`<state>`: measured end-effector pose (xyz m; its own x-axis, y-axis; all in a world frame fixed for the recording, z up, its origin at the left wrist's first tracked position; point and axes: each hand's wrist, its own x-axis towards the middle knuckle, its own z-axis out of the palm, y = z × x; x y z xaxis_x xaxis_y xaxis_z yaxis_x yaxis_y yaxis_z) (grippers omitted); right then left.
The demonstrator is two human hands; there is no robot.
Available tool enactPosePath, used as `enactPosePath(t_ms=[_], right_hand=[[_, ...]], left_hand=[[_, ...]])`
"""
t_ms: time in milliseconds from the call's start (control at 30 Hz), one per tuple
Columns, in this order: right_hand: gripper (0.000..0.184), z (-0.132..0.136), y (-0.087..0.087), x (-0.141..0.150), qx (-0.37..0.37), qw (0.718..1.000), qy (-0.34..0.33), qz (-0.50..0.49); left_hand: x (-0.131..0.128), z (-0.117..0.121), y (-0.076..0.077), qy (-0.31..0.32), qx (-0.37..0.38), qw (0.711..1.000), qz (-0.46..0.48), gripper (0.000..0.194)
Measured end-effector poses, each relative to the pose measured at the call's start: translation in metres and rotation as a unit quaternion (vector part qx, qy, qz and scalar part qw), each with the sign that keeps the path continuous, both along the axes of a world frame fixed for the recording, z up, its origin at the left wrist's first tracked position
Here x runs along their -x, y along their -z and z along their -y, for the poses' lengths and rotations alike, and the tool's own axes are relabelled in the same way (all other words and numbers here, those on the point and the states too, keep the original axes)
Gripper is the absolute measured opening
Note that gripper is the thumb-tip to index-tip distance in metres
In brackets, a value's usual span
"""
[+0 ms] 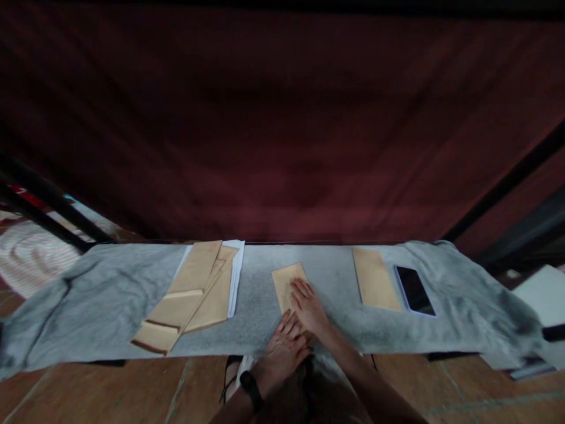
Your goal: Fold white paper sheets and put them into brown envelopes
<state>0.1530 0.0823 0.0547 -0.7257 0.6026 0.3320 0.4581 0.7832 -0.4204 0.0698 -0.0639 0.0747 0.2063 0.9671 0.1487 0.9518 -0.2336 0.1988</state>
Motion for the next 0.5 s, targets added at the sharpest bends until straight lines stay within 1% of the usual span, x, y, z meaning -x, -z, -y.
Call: enactPosePath(t_ms=[67,133,267,400,500], right_hand=[[0.046,-0.01,-0.001,0.016,-0.007,0.999,0.003,0.053],[0.048,-0.021,0.0,0.025,-0.013,0.996,0.011,0.091],[0.049,-0.04,0.002,0.033,-0.019,0.995,0.025,0.096],[0.048,-0.042,0.003,0.03,-0.024,0.995,0.034,0.092],[0.048,-0.032,0.004,0.012,-0.033,0.996,0.026,0.081]], left_hand=[[0.001,-0.001,0.002,0.001,0.0,1.0,-0.003,0.046],[0.003,-0.002,0.005,0.002,-0.004,1.0,-0.009,0.05],[0.007,-0.005,0.003,0.012,0.008,1.0,-0.002,0.056],[0.008,-0.005,-0.007,0.015,0.038,0.999,0.006,0.055],[0.007,-0.003,-0.015,0.017,0.039,0.999,0.008,0.057]])
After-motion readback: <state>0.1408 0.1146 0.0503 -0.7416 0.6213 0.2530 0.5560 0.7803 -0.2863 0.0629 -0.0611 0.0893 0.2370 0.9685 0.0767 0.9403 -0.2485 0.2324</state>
